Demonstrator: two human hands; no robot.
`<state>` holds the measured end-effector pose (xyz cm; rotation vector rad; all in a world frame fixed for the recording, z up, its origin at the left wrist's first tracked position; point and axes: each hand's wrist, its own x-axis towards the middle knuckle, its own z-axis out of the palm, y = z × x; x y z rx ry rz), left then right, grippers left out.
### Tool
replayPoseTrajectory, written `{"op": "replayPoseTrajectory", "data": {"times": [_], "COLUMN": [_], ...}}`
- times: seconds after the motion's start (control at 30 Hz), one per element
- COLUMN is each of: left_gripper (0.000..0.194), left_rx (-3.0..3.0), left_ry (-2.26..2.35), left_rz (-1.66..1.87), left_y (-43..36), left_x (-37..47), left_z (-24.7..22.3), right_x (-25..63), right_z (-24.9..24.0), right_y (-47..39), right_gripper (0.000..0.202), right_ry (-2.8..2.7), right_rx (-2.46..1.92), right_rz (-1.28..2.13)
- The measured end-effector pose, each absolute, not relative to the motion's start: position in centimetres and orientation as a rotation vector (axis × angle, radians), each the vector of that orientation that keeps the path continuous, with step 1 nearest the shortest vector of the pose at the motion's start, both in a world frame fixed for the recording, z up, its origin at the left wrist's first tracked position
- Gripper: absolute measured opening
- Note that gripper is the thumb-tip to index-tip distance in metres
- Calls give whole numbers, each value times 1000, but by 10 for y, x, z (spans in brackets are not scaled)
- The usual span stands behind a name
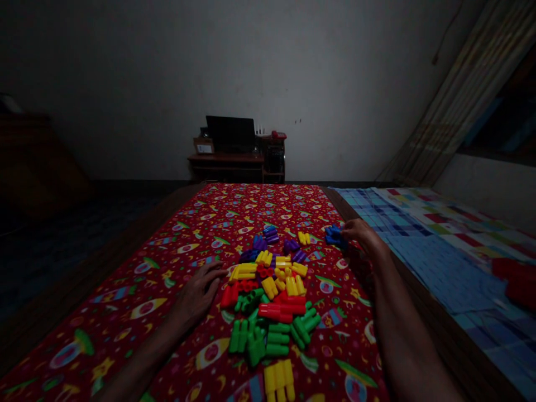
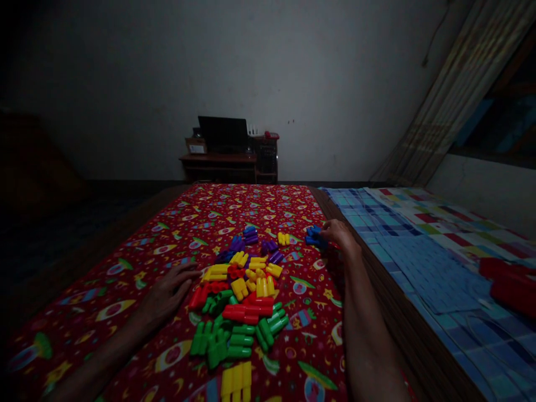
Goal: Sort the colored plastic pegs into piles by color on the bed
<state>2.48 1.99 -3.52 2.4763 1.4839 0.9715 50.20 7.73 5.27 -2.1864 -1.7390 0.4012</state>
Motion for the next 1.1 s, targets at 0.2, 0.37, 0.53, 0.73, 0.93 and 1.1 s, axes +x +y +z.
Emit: {"op": "replayPoseTrajectory", "data": {"times": [0.2, 0.37, 0.53, 0.73, 0.93, 1.1], "left_gripper": [40, 39, 36, 33, 34, 35], "left_rx": [2494, 2464, 2457, 2412, 2407, 2394], "left_ry": [1479, 1488, 1476, 1475, 1466, 1486], "left_rz": [975, 993, 962, 1023, 1005, 998], "left_y": [20, 20, 19, 19, 18, 17], "left_x": [25, 26, 27, 29, 30, 31], "left_z": [-34, -35, -32, -34, -32, -30], "right_x": [492, 425, 338, 286, 299, 346], "right_z": [59, 71, 73, 66, 51, 45], "right_y": [73, 72, 101, 146, 145, 113], "right_gripper": [23, 30, 27, 26, 21, 35], "right_ry": [-1704, -1867, -2265, -2544, -2566, -2184], "right_rx": [-2179, -1779, -1543, -1661, -1665, -1579], "right_rz": [149, 34, 119, 249, 289, 233]}}
